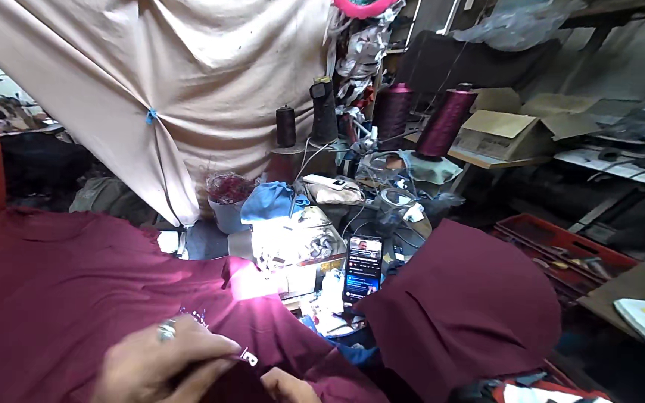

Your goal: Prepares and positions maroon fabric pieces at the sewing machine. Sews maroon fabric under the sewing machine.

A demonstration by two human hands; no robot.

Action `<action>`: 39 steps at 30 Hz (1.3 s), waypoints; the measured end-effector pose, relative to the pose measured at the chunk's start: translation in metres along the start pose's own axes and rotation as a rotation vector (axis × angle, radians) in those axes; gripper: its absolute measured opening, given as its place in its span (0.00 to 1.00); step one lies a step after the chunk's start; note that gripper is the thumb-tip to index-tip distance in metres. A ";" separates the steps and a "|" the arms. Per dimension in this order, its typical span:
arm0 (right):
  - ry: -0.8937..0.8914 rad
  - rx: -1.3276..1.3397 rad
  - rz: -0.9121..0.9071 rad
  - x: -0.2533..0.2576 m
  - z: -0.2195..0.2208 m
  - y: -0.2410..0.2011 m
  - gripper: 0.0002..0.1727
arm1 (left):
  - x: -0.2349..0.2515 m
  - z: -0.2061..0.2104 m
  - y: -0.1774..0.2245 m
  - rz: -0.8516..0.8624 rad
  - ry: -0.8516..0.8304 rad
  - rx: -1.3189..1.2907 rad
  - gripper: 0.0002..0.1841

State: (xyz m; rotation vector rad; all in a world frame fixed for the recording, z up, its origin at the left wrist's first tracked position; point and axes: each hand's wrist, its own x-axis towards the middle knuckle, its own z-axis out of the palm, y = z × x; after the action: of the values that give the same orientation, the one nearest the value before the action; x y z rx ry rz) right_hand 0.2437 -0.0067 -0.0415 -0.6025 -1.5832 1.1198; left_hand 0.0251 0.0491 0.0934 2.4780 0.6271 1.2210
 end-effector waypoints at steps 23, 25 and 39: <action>0.193 -0.467 0.573 0.021 -0.060 0.146 0.13 | 0.010 0.106 -0.187 -0.487 -0.202 0.267 0.16; 0.182 -0.466 0.593 0.023 -0.060 0.143 0.14 | -0.011 0.103 -0.180 -0.358 -0.106 0.309 0.16; 0.245 -0.292 0.123 0.026 -0.047 0.064 0.10 | -0.098 0.139 -0.113 -0.640 0.023 -0.274 0.10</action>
State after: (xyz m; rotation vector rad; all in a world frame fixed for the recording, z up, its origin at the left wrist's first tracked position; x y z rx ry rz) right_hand 0.2688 0.0589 -0.0862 -1.0044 -1.5208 0.8701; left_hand 0.0553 0.0848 -0.1052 1.8245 1.0698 0.9935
